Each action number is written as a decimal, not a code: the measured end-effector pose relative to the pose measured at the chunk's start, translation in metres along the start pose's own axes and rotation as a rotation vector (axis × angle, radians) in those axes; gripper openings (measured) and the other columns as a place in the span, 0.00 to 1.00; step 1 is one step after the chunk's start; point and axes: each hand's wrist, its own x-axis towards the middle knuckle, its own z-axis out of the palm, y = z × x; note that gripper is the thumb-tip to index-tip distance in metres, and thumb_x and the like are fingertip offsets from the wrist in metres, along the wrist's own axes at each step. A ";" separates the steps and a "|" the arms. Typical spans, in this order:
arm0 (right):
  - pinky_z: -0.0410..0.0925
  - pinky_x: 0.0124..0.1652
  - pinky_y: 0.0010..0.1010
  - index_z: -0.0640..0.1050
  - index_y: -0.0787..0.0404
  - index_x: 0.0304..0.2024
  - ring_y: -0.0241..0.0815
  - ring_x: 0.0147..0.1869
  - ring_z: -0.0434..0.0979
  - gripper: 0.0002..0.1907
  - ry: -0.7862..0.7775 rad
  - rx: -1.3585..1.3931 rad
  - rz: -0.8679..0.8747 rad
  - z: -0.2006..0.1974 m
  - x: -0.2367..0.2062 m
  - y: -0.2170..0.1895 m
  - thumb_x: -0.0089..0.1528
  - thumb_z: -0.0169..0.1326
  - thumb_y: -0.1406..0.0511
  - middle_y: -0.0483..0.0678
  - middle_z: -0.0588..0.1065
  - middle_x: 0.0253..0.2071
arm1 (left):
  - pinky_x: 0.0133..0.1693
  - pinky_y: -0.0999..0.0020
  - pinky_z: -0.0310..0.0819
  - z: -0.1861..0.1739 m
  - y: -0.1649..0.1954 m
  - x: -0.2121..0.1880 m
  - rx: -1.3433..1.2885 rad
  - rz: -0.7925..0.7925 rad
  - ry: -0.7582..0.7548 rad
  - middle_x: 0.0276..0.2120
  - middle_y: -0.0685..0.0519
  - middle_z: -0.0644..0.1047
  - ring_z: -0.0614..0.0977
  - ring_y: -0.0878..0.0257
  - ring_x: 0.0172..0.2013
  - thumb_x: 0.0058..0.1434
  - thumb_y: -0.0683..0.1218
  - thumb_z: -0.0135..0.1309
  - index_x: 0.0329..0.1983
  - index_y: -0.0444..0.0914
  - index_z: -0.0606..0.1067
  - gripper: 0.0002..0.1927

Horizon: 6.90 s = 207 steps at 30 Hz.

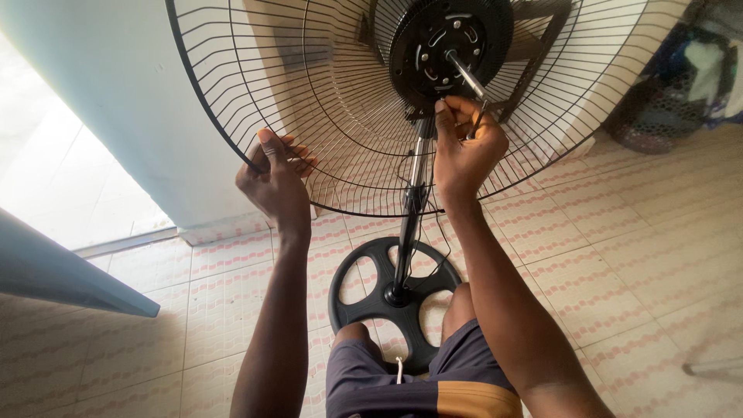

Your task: The person picks up a screwdriver from a small table, sits on the floor with a pedestal fan, and uses the screwdriver to loosen the blade cap at the center of the fan. They remove the front grill guard, hold it against the fan head, and continue working on the center hub with the screwdriver before returning to the table.

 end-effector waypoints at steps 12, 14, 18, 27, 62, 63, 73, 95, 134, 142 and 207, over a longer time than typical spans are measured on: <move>0.58 0.25 0.23 0.82 0.61 0.34 0.28 0.23 0.71 0.06 -0.076 -0.290 -0.133 -0.005 0.011 0.003 0.66 0.66 0.69 0.42 0.78 0.24 | 0.23 0.72 0.78 0.002 0.001 -0.003 0.021 0.020 -0.012 0.23 0.48 0.79 0.84 0.63 0.22 0.72 0.59 0.50 0.34 0.29 0.78 0.27; 0.58 0.25 0.24 0.81 0.61 0.34 0.29 0.23 0.70 0.07 -0.056 -0.288 -0.137 -0.003 0.011 0.006 0.66 0.66 0.68 0.42 0.77 0.24 | 0.24 0.72 0.78 0.001 0.001 -0.003 0.009 0.010 -0.012 0.23 0.48 0.79 0.84 0.63 0.22 0.72 0.59 0.50 0.34 0.29 0.78 0.27; 0.64 0.29 0.23 0.80 0.62 0.40 0.29 0.29 0.74 0.05 -0.030 -0.160 -0.252 0.000 0.009 0.013 0.67 0.65 0.68 0.43 0.79 0.31 | 0.24 0.72 0.78 0.001 0.001 -0.004 0.012 0.020 -0.012 0.23 0.48 0.79 0.83 0.64 0.22 0.72 0.59 0.50 0.34 0.29 0.78 0.27; 0.64 0.28 0.22 0.82 0.63 0.44 0.29 0.27 0.74 0.03 -0.055 -0.111 -0.084 -0.003 0.003 0.002 0.67 0.63 0.71 0.42 0.79 0.29 | 0.24 0.73 0.78 0.002 0.004 -0.003 0.031 0.003 -0.011 0.24 0.49 0.79 0.83 0.64 0.22 0.73 0.59 0.50 0.33 0.30 0.77 0.27; 0.57 0.25 0.22 0.79 0.62 0.44 0.27 0.26 0.65 0.09 -0.007 0.098 -0.190 0.002 0.004 0.028 0.71 0.60 0.62 0.39 0.71 0.26 | 0.24 0.71 0.80 0.008 0.005 -0.005 0.007 0.015 0.024 0.23 0.49 0.79 0.82 0.65 0.22 0.72 0.56 0.52 0.33 0.29 0.77 0.24; 0.58 0.23 0.21 0.79 0.63 0.44 0.27 0.25 0.66 0.11 0.021 0.159 -0.160 -0.001 0.002 0.026 0.71 0.60 0.61 0.39 0.72 0.26 | 0.24 0.71 0.79 0.008 0.004 -0.004 -0.003 0.012 0.027 0.23 0.48 0.79 0.82 0.65 0.22 0.72 0.56 0.52 0.33 0.29 0.77 0.24; 0.74 0.35 0.33 0.65 0.59 0.27 0.44 0.33 0.76 0.14 -0.172 0.989 1.320 -0.067 0.000 0.002 0.63 0.55 0.67 0.45 0.67 0.23 | 0.23 0.73 0.77 0.008 0.002 -0.005 0.014 0.042 0.019 0.23 0.49 0.78 0.82 0.66 0.22 0.73 0.57 0.51 0.31 0.30 0.76 0.25; 0.62 0.27 0.16 0.75 0.68 0.61 0.23 0.30 0.70 0.17 -0.284 0.008 0.041 -0.102 -0.022 -0.039 0.70 0.57 0.69 0.43 0.79 0.37 | 0.23 0.74 0.76 0.009 0.008 -0.004 0.021 0.046 0.011 0.23 0.50 0.78 0.81 0.66 0.21 0.74 0.55 0.51 0.31 0.31 0.75 0.24; 0.66 0.29 0.22 0.79 0.67 0.45 0.31 0.29 0.74 0.07 -0.257 -0.247 -0.078 -0.096 -0.005 -0.057 0.64 0.62 0.74 0.49 0.77 0.34 | 0.23 0.74 0.76 0.010 0.006 -0.004 0.013 0.095 -0.006 0.25 0.50 0.78 0.81 0.67 0.22 0.74 0.55 0.51 0.32 0.31 0.76 0.24; 0.72 0.29 0.20 0.74 0.67 0.55 0.29 0.32 0.75 0.09 -0.107 -0.057 -0.314 -0.080 0.001 -0.054 0.72 0.53 0.75 0.43 0.73 0.45 | 0.23 0.76 0.73 0.009 0.008 -0.007 0.015 0.078 -0.012 0.23 0.50 0.78 0.81 0.67 0.21 0.73 0.56 0.51 0.31 0.31 0.75 0.24; 0.72 0.34 0.33 0.72 0.51 0.59 0.40 0.35 0.82 0.09 -0.297 -0.511 -0.210 -0.092 0.003 -0.080 0.76 0.53 0.65 0.47 0.79 0.36 | 0.22 0.74 0.73 0.011 0.012 0.006 0.002 0.061 -0.026 0.22 0.50 0.77 0.79 0.66 0.19 0.73 0.54 0.52 0.31 0.30 0.76 0.23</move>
